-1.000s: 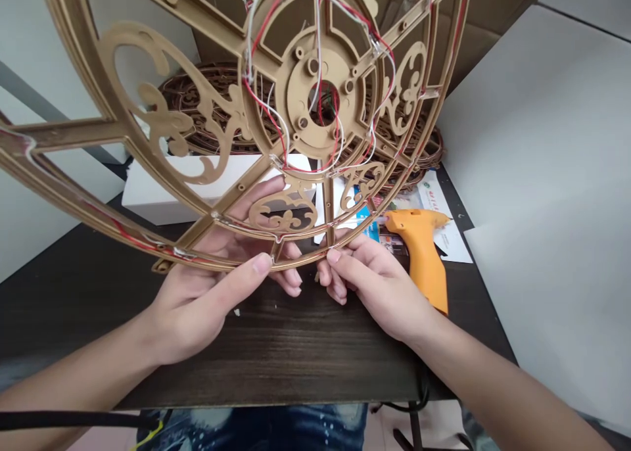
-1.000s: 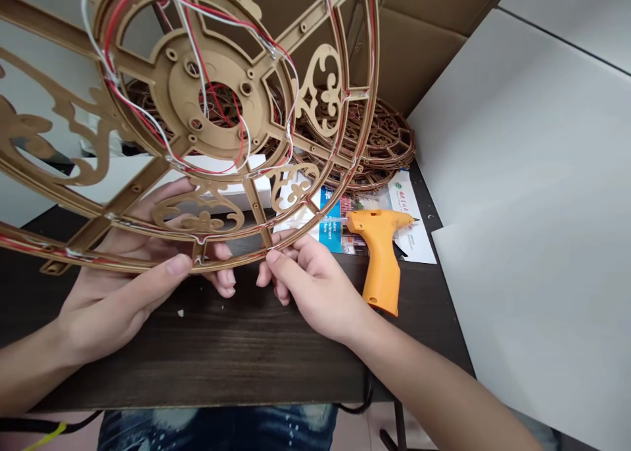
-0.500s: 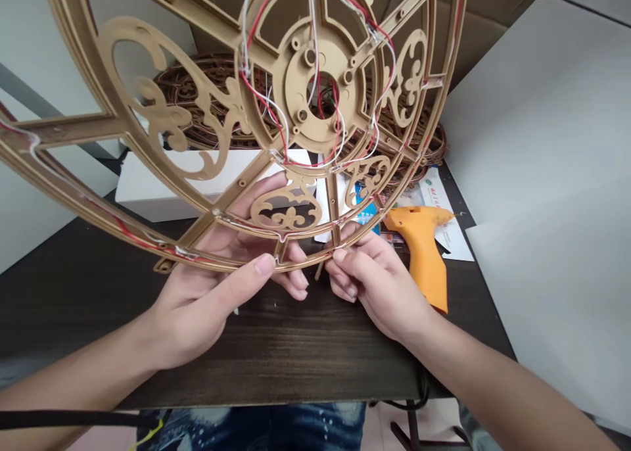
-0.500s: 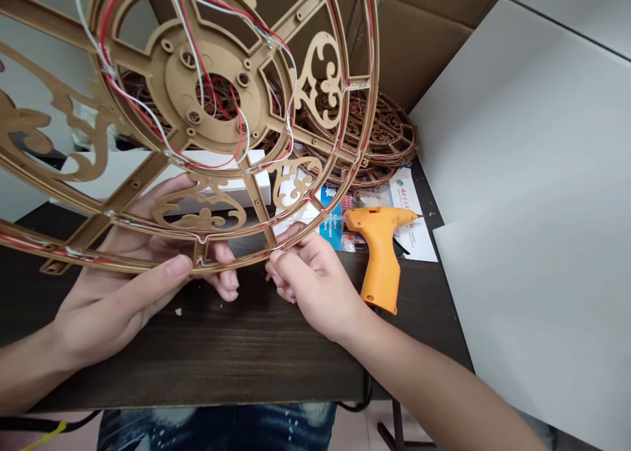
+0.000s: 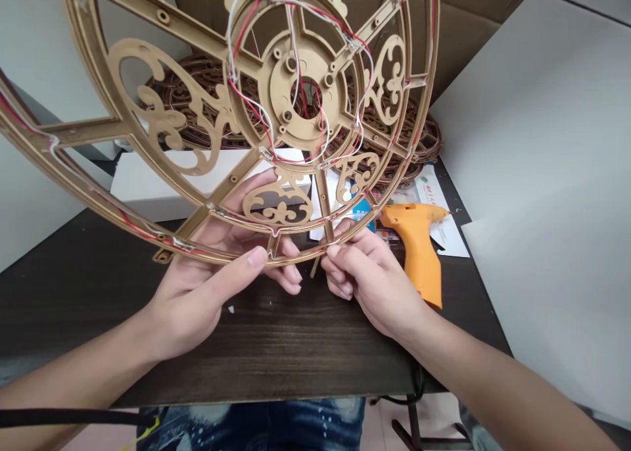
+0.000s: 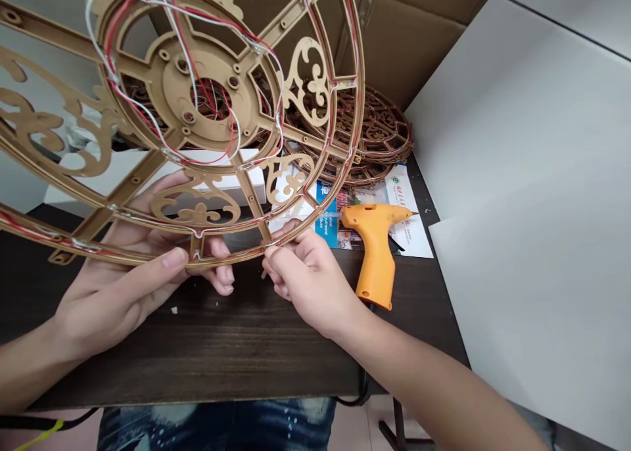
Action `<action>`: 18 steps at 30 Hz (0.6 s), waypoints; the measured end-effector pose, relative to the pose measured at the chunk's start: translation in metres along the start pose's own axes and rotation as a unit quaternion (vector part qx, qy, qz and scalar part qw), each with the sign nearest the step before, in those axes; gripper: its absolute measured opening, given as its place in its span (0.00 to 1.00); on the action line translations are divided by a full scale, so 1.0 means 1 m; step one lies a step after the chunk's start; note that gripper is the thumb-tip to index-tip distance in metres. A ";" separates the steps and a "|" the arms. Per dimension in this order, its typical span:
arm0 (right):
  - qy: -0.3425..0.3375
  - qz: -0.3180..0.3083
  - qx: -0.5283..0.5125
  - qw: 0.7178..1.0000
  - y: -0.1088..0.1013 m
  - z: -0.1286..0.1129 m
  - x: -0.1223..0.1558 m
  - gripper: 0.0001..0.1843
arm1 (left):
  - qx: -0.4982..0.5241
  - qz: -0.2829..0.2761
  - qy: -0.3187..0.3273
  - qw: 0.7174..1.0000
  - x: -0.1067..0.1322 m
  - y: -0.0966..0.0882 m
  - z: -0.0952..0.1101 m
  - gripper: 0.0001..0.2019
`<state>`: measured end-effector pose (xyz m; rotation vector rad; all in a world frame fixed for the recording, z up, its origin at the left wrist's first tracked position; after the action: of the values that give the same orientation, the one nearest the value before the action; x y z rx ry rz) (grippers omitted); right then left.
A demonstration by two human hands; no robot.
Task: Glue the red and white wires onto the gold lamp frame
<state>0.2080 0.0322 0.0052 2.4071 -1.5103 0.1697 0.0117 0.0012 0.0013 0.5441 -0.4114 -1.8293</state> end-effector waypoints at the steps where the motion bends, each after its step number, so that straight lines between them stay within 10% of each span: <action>1: -0.002 -0.005 0.005 1.000 -0.001 0.001 0.000 0.08 | 0.004 0.000 0.003 1.000 0.000 0.000 0.000 0.30; 18: -0.012 -0.038 0.016 0.999 -0.013 0.009 0.004 0.08 | 0.047 0.003 -0.007 0.999 -0.006 -0.003 0.003 0.31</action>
<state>0.2212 0.0310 -0.0049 2.4959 -1.4336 0.1518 0.0097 0.0075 0.0030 0.5938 -0.5107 -1.8153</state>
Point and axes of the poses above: each hand's wrist, its own x-axis away from the middle knuckle, its own y-axis out of the palm, z = x × y, the point moved 1 cm from there along -x, towards the middle knuckle, and after that the axes turned 11 degrees about x, right-handed, at the moved point
